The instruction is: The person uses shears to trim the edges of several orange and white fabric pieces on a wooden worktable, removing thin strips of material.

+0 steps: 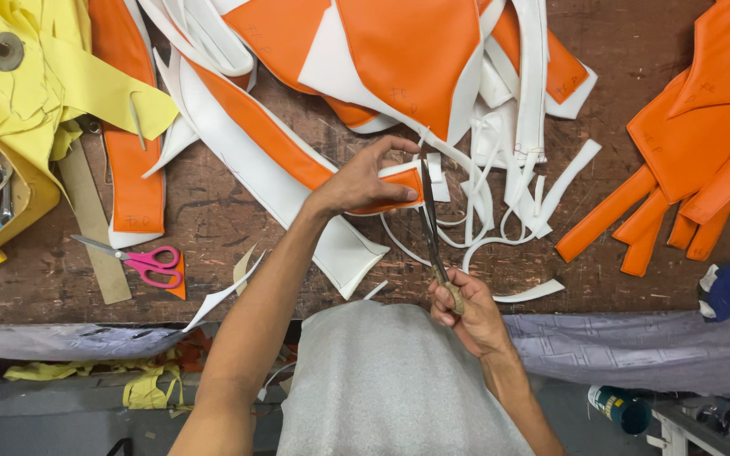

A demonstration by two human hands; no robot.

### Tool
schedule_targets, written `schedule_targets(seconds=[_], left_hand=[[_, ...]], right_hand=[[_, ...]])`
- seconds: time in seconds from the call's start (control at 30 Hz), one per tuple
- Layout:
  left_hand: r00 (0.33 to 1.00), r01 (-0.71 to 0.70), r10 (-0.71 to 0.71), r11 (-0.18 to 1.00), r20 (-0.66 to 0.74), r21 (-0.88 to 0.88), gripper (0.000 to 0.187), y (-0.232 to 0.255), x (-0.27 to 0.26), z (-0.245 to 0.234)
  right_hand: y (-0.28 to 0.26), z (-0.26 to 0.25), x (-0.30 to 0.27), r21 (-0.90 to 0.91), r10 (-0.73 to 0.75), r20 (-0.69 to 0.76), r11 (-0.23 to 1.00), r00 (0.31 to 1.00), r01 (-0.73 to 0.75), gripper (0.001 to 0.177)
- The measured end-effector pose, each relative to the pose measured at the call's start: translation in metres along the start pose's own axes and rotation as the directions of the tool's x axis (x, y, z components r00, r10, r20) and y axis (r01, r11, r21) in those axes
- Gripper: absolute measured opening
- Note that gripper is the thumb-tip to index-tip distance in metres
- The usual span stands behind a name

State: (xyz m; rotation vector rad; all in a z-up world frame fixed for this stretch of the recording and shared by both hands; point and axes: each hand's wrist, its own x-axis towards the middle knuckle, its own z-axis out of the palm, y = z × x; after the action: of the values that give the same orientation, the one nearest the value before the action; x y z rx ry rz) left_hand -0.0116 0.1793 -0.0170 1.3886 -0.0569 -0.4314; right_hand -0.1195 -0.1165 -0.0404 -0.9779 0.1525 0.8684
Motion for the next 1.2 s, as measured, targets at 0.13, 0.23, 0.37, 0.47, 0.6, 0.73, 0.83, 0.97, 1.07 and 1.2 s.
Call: schedule_targets(seconds=[0.13, 0.23, 0.37, 0.47, 0.6, 0.73, 0.83, 0.97, 1.07, 1.2], left_hand=[[1.000, -0.006, 0.006, 1.000, -0.002, 0.011, 0.067, -0.001, -0.001, 0.000], [1.000, -0.029, 0.029, 1.000, 0.003, 0.007, 0.067, -0.003, -0.001, -0.001], [1.000, 0.005, -0.005, 0.999, -0.005, 0.038, 0.068, -0.003, -0.001, -0.002], [1.000, -0.009, 0.009, 1.000, 0.018, 0.016, 0.068, -0.001, -0.001, -0.002], [0.998, 0.062, -0.063, 0.997, 0.006, 0.053, 0.071, -0.002, -0.002, 0.000], [0.998, -0.033, 0.033, 0.999, 0.046, -0.004, 0.072, -0.008, 0.001, 0.001], [0.998, -0.023, 0.026, 0.999, 0.057, -0.043, 0.072, -0.010, 0.002, -0.002], [0.997, -0.025, 0.027, 0.999, 0.071, -0.030, 0.075, -0.011, 0.002, -0.003], [0.998, -0.018, 0.018, 1.000, 0.061, 0.004, 0.076, -0.012, 0.000, -0.002], [0.998, -0.031, 0.030, 0.999, 0.063, 0.012, 0.078, -0.011, -0.001, -0.002]], right_hand=[[0.001, 0.000, -0.001, -0.017, -0.005, -0.007, 1.000, 1.000, 0.005, 0.023], [0.001, 0.000, -0.001, -0.013, -0.004, -0.001, 1.000, 1.000, 0.004, 0.023], [0.002, -0.003, -0.001, -0.036, -0.013, 0.022, 0.999, 1.000, 0.013, 0.024], [0.004, -0.003, -0.002, -0.011, -0.009, 0.026, 1.000, 1.000, 0.010, 0.024], [0.004, -0.002, -0.002, -0.028, 0.025, -0.037, 0.999, 0.999, -0.026, 0.024], [0.003, -0.001, -0.001, -0.013, -0.002, -0.015, 1.000, 1.000, 0.002, 0.024], [0.002, 0.000, -0.002, -0.017, -0.010, -0.003, 1.000, 1.000, 0.010, 0.024], [0.001, -0.001, -0.004, -0.021, -0.008, 0.011, 1.000, 1.000, 0.008, 0.024], [0.003, -0.003, -0.003, -0.034, -0.005, 0.005, 0.999, 1.000, 0.005, 0.022], [0.004, -0.004, -0.004, -0.038, 0.004, 0.001, 0.999, 1.000, -0.004, 0.022]])
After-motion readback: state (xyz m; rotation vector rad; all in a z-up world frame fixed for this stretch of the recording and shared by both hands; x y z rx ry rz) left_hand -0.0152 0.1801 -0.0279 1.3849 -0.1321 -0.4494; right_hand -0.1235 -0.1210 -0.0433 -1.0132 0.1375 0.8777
